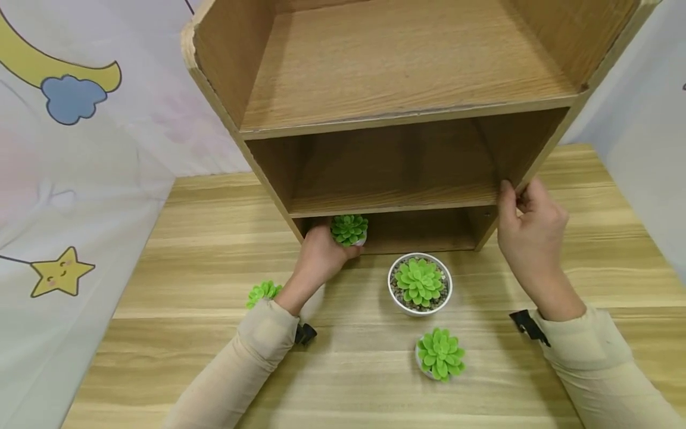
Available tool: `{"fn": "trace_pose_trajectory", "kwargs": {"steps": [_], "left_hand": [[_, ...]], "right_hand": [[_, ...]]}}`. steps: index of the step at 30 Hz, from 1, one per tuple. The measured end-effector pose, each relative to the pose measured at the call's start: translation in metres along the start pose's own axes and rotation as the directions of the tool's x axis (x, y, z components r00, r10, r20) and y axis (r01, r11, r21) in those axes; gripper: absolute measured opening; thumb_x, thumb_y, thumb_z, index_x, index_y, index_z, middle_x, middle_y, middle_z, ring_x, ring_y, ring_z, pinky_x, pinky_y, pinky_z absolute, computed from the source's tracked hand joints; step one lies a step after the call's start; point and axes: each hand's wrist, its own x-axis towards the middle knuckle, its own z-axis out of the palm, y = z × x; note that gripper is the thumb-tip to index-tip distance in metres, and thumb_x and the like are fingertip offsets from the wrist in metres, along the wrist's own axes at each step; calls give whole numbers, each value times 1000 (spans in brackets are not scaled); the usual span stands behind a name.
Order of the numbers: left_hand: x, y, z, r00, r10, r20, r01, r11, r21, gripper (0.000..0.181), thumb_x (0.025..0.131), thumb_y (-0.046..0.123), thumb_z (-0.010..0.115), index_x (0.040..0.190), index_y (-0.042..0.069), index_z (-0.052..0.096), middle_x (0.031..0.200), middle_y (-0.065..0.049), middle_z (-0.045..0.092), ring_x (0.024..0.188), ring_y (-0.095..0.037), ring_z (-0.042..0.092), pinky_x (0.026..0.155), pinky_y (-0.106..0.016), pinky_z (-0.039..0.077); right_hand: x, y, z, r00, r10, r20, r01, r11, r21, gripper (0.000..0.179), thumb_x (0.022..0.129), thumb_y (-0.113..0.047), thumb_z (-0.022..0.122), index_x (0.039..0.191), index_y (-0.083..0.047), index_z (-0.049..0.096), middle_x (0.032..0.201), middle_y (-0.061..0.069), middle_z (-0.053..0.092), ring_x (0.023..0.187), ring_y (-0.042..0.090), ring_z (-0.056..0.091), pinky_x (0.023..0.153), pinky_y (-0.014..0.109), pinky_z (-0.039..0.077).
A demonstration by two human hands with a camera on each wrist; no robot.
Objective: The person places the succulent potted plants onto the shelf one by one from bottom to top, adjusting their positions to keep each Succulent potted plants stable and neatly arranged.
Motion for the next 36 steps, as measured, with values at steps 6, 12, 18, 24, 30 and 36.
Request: {"fn": "trace_pose_trajectory", "kwargs": {"steps": [6, 12, 18, 24, 30, 36], "left_hand": [[1, 0, 3, 1000, -10, 12, 10, 1000, -4, 71, 74, 32, 87, 126, -4, 56, 107, -20, 64, 99, -33, 61, 86, -43, 51], [2, -2, 4, 999, -34, 17, 34, 999, -5, 86, 73, 34, 87, 139, -3, 48, 117, -23, 61, 108, -36, 58, 91, -44, 48], [2, -2, 4, 999, -24, 25, 24, 1000, -6, 86, 74, 34, 87, 140, -3, 47, 117, -23, 61, 108, -36, 58, 91, -44, 48], [4, -1, 4, 999, -28, 26, 28, 1000, -3, 87, 74, 34, 87, 141, -3, 46, 118, -24, 60, 109, -37, 57, 93, -45, 47], [5, -2, 5, 998, -48, 41, 48, 999, -2, 91, 75, 35, 86, 145, -2, 41, 123, -25, 58, 112, -37, 55, 94, -45, 46], [8, -2, 6, 998, -45, 43, 45, 999, 2, 91, 75, 35, 86, 145, -2, 42, 123, -25, 58, 113, -37, 55, 95, -44, 46]], "right_hand": [[-1, 0, 0, 1000, 1, -3, -1, 1000, -1, 22, 97, -7, 55, 92, 12, 64, 83, 17, 71, 82, 6, 67, 72, 10, 48], [-2, 0, 1, 1000, 2, 2, -2, 1000, -13, 23, 98, -8, 54, 92, 11, 64, 82, 17, 71, 80, 12, 68, 72, 9, 47], [-2, 0, 1, 1000, -7, -2, 7, 1000, -19, 23, 98, -8, 54, 92, 11, 64, 81, 17, 70, 78, 15, 68, 71, 8, 46], [-1, -1, 1, 1000, -10, -10, 10, 1000, -22, 23, 98, -9, 55, 90, 11, 64, 79, 16, 70, 77, 19, 69, 71, 8, 47], [0, -1, 2, 1000, -12, -12, 12, 1000, -24, 23, 98, -8, 54, 90, 12, 64, 78, 16, 69, 75, 29, 70, 71, 9, 47], [0, 1, 1, 1000, -15, -16, 15, 999, -34, 23, 97, -8, 55, 90, 12, 64, 78, 16, 69, 76, 27, 70, 71, 8, 47]]}}
